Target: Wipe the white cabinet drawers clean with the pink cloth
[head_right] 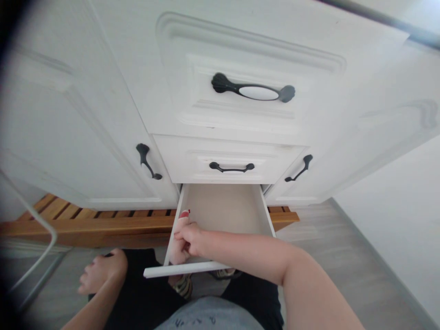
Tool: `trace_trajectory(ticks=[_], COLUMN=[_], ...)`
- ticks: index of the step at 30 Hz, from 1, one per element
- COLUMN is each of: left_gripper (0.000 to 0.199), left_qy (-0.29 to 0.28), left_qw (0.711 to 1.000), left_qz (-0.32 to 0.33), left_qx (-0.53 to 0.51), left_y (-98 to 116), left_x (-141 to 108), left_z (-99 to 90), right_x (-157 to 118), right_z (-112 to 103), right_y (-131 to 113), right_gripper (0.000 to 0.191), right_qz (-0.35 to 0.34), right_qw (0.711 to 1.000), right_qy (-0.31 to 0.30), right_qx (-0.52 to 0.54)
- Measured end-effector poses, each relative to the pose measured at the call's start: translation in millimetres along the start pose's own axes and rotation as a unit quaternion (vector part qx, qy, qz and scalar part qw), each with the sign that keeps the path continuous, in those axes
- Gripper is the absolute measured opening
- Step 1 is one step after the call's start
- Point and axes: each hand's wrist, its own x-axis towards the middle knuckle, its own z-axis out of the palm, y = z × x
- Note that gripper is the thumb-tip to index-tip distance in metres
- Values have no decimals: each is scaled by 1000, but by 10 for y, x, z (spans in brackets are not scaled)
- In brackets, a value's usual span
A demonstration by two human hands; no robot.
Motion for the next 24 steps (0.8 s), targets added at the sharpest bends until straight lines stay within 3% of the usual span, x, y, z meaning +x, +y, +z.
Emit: trace_trajectory(ticks=[3, 5, 6, 8, 10, 12, 16, 18, 21, 24], left_gripper=[70, 68, 67, 66, 65, 66, 66, 66, 66, 63], left_qy=[-1, -1, 0, 5, 7, 6, 5, 5, 0, -26], left_qw=[1000, 1000, 1000, 1000, 1000, 1000, 1000, 1000, 1000, 999], left_qz=[3, 6, 7, 8, 7, 8, 3, 0, 1, 37], left_qx=[2, 2, 2, 0, -1, -4, -8, -6, -1, 1], left_y=[-16, -32, -41, -60, -80, -96, -93, -70, -39, -53], left_x=[10, 13, 13, 11, 9, 14, 39, 50, 50, 29], left_z=[-5, -7, -8, -10, -13, -12, 21, 46, 70, 65], right_x=[-195, -235, -213, -97, 64, 188, 105, -65, -278, -291], right_z=[-51, -122, -166, -261, -330, -352, -312, -291, -218, -16], right_y=[-162, -334, -425, -577, -645, -609, -345, -237, -219, -312], right_gripper=[38, 45, 43, 33, 33, 34, 23, 12, 12, 23], right_qz=[-20, -114, -181, -288, -307, -282, -262, -252, -220, -214], right_qw=[998, 993, 981, 921, 872, 870, 879, 878, 880, 898], right_qy=[-24, -7, 21, 93, 135, 133, 43, -63, -238, -284], right_qx=[47, -3, -71, -246, -357, -382, -395, -402, -348, -260])
